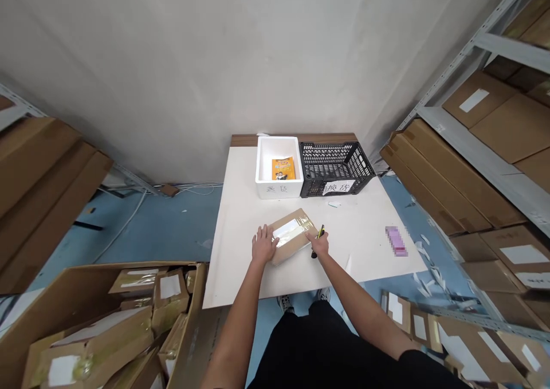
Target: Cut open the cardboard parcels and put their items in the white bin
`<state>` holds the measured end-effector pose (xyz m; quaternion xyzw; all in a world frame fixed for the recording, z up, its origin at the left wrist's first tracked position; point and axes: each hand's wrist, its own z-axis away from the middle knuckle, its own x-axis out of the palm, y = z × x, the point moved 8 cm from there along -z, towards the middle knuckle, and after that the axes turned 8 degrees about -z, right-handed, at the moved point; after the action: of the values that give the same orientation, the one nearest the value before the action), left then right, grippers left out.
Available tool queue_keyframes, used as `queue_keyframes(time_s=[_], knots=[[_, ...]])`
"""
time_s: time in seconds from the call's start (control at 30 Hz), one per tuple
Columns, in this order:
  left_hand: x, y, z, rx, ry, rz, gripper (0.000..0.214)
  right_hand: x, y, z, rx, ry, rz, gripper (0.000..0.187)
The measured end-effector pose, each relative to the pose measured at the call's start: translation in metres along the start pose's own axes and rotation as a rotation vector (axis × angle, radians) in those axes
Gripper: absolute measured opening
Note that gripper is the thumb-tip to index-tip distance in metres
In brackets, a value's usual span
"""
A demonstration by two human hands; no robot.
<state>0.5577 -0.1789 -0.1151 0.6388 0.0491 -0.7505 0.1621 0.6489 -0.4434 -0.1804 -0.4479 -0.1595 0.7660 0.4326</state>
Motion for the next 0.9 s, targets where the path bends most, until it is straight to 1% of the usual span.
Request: queue_keyframes(time_s=[0.1, 0.13, 0.23, 0.27, 0.3, 0.33, 0.4, 0.43, 0.47, 0.53, 0.57, 0.6, 0.63, 0.67, 0.73, 0.83, 0.9], knots=[[-0.003, -0.009, 0.005, -0.037, -0.033, -0.048, 0.059, -0.002, -0.032, -0.010, -0.074, 0.002, 0.197, 0.067], [-0.001, -0.009, 0.009, -0.046, -0.074, -0.054, 0.057, -0.003, -0.045, -0.012, -0.105, 0.008, 0.238, 0.066], [0.012, -0.002, 0.024, -0.022, -0.280, -0.015, 0.045, -0.005, -0.079, -0.011, -0.242, -0.008, 0.311, 0.064], [0.013, 0.000, 0.027, -0.013, -0.308, -0.001, 0.042, -0.008, -0.085, -0.008, -0.282, -0.016, 0.329, 0.064], [0.011, 0.000, 0.028, -0.013, -0.295, 0.008, 0.039, -0.012, -0.085, -0.005, -0.306, -0.016, 0.341, 0.064], [0.006, 0.000, 0.027, -0.016, -0.246, 0.014, 0.038, -0.017, -0.080, 0.000, -0.312, -0.006, 0.345, 0.066], [-0.003, 0.004, 0.021, 0.014, -0.117, 0.034, 0.042, -0.028, -0.056, 0.011, -0.296, 0.012, 0.351, 0.074], [-0.005, 0.010, 0.018, 0.067, -0.069, 0.052, 0.047, -0.031, -0.040, 0.018, -0.295, 0.001, 0.357, 0.079], [-0.005, 0.018, 0.016, 0.140, -0.036, 0.068, 0.050, -0.030, -0.022, 0.026, -0.298, -0.036, 0.380, 0.084], [0.001, 0.034, 0.015, 0.278, -0.010, 0.075, 0.054, -0.026, 0.010, 0.037, -0.303, -0.111, 0.420, 0.084], [0.006, 0.039, 0.016, 0.317, -0.011, 0.069, 0.055, -0.024, 0.021, 0.039, -0.298, -0.133, 0.423, 0.082], [0.011, 0.042, 0.017, 0.326, -0.017, 0.059, 0.056, -0.022, 0.026, 0.039, -0.295, -0.148, 0.428, 0.082], [0.016, 0.042, 0.017, 0.304, -0.021, 0.046, 0.056, -0.020, 0.025, 0.037, -0.296, -0.154, 0.434, 0.084], [0.021, 0.041, 0.017, 0.256, -0.020, 0.028, 0.055, -0.018, 0.018, 0.032, -0.299, -0.150, 0.444, 0.087], [0.025, 0.034, 0.016, 0.118, -0.008, -0.016, 0.055, -0.015, -0.014, 0.019, -0.330, -0.129, 0.485, 0.093], [0.023, 0.027, 0.015, -0.082, -0.027, -0.067, 0.057, -0.012, -0.084, -0.002, -0.402, -0.084, 0.562, 0.083], [0.017, 0.029, 0.012, -0.122, -0.061, -0.073, 0.059, -0.015, -0.125, -0.012, -0.423, -0.038, 0.574, 0.074]])
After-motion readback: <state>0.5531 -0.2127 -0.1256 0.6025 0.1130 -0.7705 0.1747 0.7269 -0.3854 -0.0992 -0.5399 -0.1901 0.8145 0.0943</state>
